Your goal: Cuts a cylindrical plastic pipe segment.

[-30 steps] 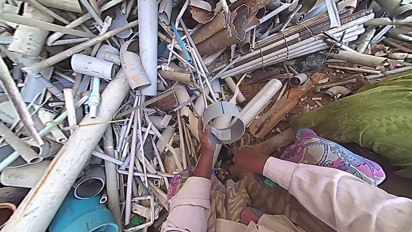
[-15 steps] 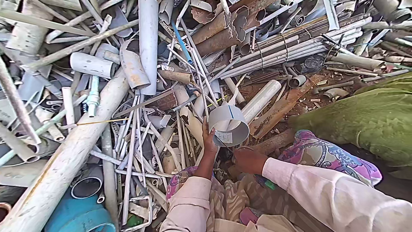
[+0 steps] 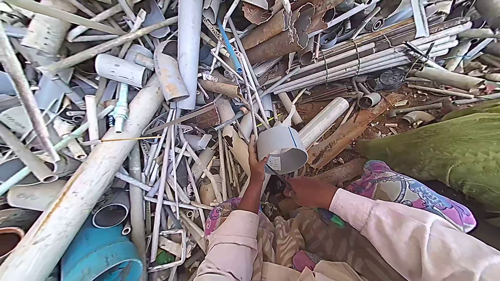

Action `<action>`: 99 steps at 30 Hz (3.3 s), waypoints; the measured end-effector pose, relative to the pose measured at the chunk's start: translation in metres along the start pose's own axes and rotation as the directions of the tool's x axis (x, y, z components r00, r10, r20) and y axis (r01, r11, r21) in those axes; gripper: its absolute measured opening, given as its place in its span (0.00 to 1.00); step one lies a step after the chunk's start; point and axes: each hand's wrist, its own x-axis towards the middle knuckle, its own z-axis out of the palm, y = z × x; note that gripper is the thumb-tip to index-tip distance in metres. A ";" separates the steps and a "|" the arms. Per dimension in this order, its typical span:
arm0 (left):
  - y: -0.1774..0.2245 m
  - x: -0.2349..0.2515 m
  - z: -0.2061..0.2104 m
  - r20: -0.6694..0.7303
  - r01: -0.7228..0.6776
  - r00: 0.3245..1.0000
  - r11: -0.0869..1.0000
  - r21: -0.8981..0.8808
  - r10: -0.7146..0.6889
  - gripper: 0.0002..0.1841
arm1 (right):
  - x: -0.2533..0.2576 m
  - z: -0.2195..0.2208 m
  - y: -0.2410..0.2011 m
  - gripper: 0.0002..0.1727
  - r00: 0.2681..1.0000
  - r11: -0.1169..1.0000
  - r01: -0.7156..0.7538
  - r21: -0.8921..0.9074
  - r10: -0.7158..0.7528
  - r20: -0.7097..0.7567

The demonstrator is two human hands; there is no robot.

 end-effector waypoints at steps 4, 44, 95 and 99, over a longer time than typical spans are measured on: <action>-0.003 -0.003 0.002 0.006 0.022 1.000 1.000 -0.007 -0.022 0.51 | 0.000 0.007 0.001 0.18 1.000 1.000 -0.015 -0.007 0.015 0.004; -0.006 -0.012 0.013 -0.078 0.057 0.995 0.998 -0.024 -0.059 0.50 | -0.002 0.007 -0.005 0.17 0.997 0.993 -0.063 -0.098 0.068 0.039; -0.003 0.005 -0.004 -0.105 0.050 0.992 0.985 -0.165 -0.068 0.47 | -0.006 0.012 -0.010 0.20 0.998 0.997 -0.068 -0.047 0.067 -0.017; -0.001 0.002 -0.001 -0.038 0.070 0.997 0.991 -0.113 -0.074 0.49 | -0.006 0.010 -0.007 0.20 0.997 0.995 -0.083 -0.063 0.082 -0.016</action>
